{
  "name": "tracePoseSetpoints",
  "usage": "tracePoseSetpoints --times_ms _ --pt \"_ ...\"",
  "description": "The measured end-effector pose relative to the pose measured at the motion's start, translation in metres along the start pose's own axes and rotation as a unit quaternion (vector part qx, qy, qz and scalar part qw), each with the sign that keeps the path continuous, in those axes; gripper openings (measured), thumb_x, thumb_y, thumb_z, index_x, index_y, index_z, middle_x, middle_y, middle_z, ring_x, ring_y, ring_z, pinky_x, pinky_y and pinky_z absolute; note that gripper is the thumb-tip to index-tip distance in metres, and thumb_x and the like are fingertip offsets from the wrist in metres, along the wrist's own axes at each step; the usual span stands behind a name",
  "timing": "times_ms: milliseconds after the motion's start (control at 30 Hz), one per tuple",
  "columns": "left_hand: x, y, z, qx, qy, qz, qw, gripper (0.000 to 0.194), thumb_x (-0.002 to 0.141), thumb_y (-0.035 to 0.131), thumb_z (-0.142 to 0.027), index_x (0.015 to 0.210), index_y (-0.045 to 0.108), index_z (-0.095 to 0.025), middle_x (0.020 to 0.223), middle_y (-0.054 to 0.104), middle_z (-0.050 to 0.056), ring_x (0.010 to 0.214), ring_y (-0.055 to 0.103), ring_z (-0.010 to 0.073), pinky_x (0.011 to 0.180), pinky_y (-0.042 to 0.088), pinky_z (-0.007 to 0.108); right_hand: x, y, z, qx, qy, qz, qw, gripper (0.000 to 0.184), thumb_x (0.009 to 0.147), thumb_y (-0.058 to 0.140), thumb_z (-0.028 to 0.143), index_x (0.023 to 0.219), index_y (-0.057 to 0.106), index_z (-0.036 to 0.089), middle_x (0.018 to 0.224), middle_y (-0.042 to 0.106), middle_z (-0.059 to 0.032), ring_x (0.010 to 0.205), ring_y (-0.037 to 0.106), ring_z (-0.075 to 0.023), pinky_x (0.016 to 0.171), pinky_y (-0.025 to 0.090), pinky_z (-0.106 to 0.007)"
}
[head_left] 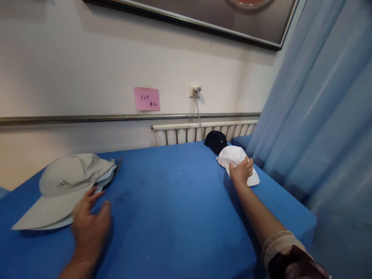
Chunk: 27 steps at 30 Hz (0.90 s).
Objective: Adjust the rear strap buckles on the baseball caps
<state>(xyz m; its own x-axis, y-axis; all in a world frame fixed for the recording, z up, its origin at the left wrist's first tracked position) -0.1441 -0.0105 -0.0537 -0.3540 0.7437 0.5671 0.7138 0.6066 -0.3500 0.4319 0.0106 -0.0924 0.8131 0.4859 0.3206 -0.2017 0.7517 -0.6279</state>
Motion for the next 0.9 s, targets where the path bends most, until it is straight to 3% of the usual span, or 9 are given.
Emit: tracePoseSetpoints --times_ms 100,167,233,400,500,567,667,767,900 --pt "-0.014 0.064 -0.05 -0.003 0.076 0.092 0.993 0.016 0.077 0.063 -0.025 0.091 0.068 -0.022 0.129 0.062 0.009 0.125 0.051 0.0356 0.113 0.031 0.056 0.025 0.001 -0.019 -0.007 0.001 0.058 0.998 0.049 0.081 0.06 0.026 0.127 0.057 0.009 0.137 0.05 -0.0269 0.133 0.038 -0.0422 0.106 0.027 -0.058" --pt "-0.029 0.087 -0.062 -0.027 0.08 0.159 0.984 0.016 0.074 0.065 -0.027 0.089 0.07 -0.023 0.124 0.065 0.01 0.12 0.054 0.0358 0.113 0.03 0.056 0.029 0.004 -0.027 0.008 -0.008 0.092 0.996 0.031 0.083 0.054 0.022 0.109 0.068 0.012 0.118 0.063 -0.0233 0.122 0.049 -0.04 0.102 0.03 -0.057" --pt "-0.042 0.098 -0.063 -0.053 0.072 0.213 0.973 0.015 0.073 0.066 -0.027 0.087 0.071 -0.024 0.122 0.067 0.01 0.118 0.055 0.0354 0.112 0.03 0.056 0.025 0.006 -0.027 0.035 -0.029 0.112 0.993 0.029 0.084 0.049 0.021 0.102 0.071 0.013 0.11 0.067 -0.0206 0.116 0.054 -0.0373 0.102 0.031 -0.055" --pt "-0.056 0.112 -0.062 -0.099 0.032 0.261 0.96 0.019 0.072 0.068 -0.023 0.091 0.072 -0.023 0.122 0.066 0.011 0.12 0.054 0.0337 0.114 0.028 0.052 -0.013 0.013 0.009 0.177 -0.126 0.174 0.961 0.032 0.086 0.048 0.031 0.106 0.071 0.019 0.113 0.069 -0.0108 0.109 0.059 -0.0287 0.1 0.04 -0.042" --pt "-0.058 0.118 -0.067 -0.133 -0.007 0.243 0.961 0.039 0.071 0.07 -0.02 0.11 0.067 -0.023 0.129 0.061 0.011 0.123 0.054 0.0316 0.112 0.033 0.049 -0.048 0.018 0.05 0.278 -0.189 0.239 0.911 0.029 0.083 0.054 0.039 0.1 0.073 0.025 0.108 0.072 -0.0035 0.104 0.063 -0.0251 0.096 0.045 -0.037" --pt "-0.057 0.115 -0.071 -0.156 -0.027 0.204 0.966 0.059 0.069 0.073 -0.02 0.126 0.057 -0.023 0.139 0.054 0.012 0.126 0.051 0.0313 0.11 0.037 0.047 -0.071 0.023 0.08 0.348 -0.23 0.303 0.856 0.022 0.08 0.059 0.038 0.091 0.075 0.027 0.104 0.073 -0.0017 0.103 0.063 -0.0248 0.097 0.046 -0.038" --pt "-0.055 0.104 -0.077 -0.164 -0.012 0.166 0.972 0.069 0.064 0.077 -0.018 0.129 0.054 -0.023 0.147 0.046 0.013 0.135 0.042 0.0323 0.114 0.03 0.046 -0.096 0.037 0.115 0.38 -0.257 0.356 0.814 0.017 0.078 0.062 0.036 0.084 0.076 0.029 0.098 0.074 -0.0003 0.098 0.066 -0.0233 0.095 0.047 -0.038" --pt "-0.054 0.096 -0.078 -0.156 0.004 0.183 0.971 0.05 0.064 0.073 -0.016 0.113 0.063 -0.023 0.131 0.059 0.012 0.129 0.047 0.0337 0.116 0.027 0.045 -0.111 0.057 0.139 0.375 -0.26 0.384 0.803 0.014 0.077 0.062 0.032 0.081 0.075 0.028 0.089 0.074 0.0 0.09 0.066 -0.0222 0.091 0.049 -0.038" --pt "-0.052 0.092 -0.067 -0.102 -0.016 0.21 0.972 0.008 0.068 0.067 -0.023 0.076 0.065 -0.023 0.085 0.066 0.01 0.094 0.059 0.0326 0.097 0.042 0.044 -0.126 0.06 0.153 0.362 -0.244 0.35 0.829 0.017 0.076 0.063 0.024 0.09 0.073 0.025 0.098 0.071 -0.004 0.102 0.061 -0.0248 0.1 0.044 -0.043"
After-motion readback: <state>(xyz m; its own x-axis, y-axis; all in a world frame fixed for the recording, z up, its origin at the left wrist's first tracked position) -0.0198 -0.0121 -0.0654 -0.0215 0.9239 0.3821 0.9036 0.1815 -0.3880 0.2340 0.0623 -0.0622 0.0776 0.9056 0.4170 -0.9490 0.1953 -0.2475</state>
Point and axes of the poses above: each hand's wrist, its own x-axis towards the middle knuckle, its own y-axis out of the palm, z = x × y, the point moved 6 cm from there along x, towards the middle knuckle
